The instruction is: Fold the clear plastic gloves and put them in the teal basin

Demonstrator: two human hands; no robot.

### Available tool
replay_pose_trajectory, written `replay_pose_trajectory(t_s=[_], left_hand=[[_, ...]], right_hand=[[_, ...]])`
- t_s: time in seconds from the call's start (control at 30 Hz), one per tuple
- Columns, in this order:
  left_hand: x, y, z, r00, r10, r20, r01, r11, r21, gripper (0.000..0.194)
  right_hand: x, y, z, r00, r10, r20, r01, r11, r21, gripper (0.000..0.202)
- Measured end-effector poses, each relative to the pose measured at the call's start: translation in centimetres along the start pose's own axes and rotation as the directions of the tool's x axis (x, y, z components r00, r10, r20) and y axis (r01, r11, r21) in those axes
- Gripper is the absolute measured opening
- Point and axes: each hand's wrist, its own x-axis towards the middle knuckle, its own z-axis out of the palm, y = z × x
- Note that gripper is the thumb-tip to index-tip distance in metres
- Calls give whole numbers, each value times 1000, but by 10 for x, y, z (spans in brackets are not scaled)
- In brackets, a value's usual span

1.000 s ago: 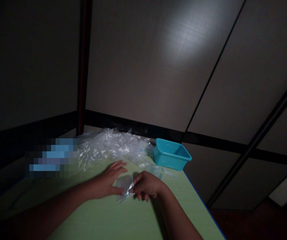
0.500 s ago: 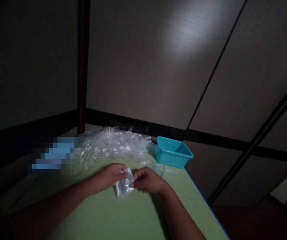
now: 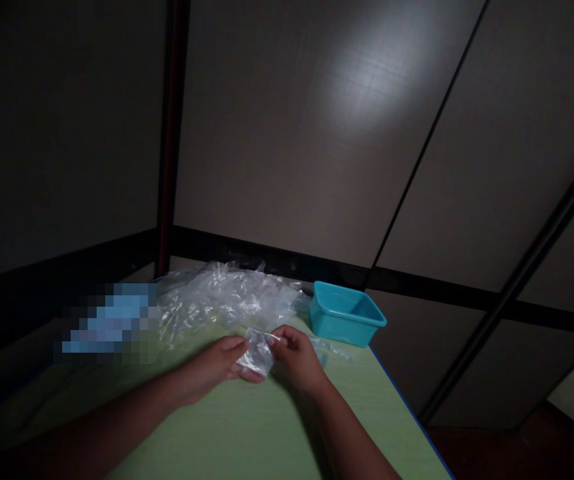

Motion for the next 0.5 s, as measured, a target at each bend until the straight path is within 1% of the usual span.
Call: replay_pose_trajectory(t_s=[0.1, 0.17, 0.23, 0.37, 0.43, 0.5], left_hand=[[2, -2, 0, 999, 33, 5, -33, 999, -11, 52], [3, -2, 0, 996, 82, -21, -82, 996, -27, 50], [4, 0, 1, 990, 131, -54, -133, 990, -36, 46], [3, 7, 1, 969, 204, -143, -212, 976, -45, 38], [3, 9, 0, 965, 194, -178, -205, 978, -46, 37], [3, 10, -1, 966, 172, -193, -184, 982, -49, 36]], right_hand=[[-1, -1, 4, 1000, -7, -17, 8, 1000, 26, 30], [-1, 0, 7, 1000, 0, -3, 0, 999, 34, 34], [0, 3, 9, 999, -5, -34, 6, 1000, 11, 37], [2, 7, 8, 984, -80, -160, 60, 991, -122, 36], [3, 5, 7, 983, -105, -151, 73, 976, -203, 37], [2, 2, 7, 987, -114, -117, 80, 960, -268, 39]])
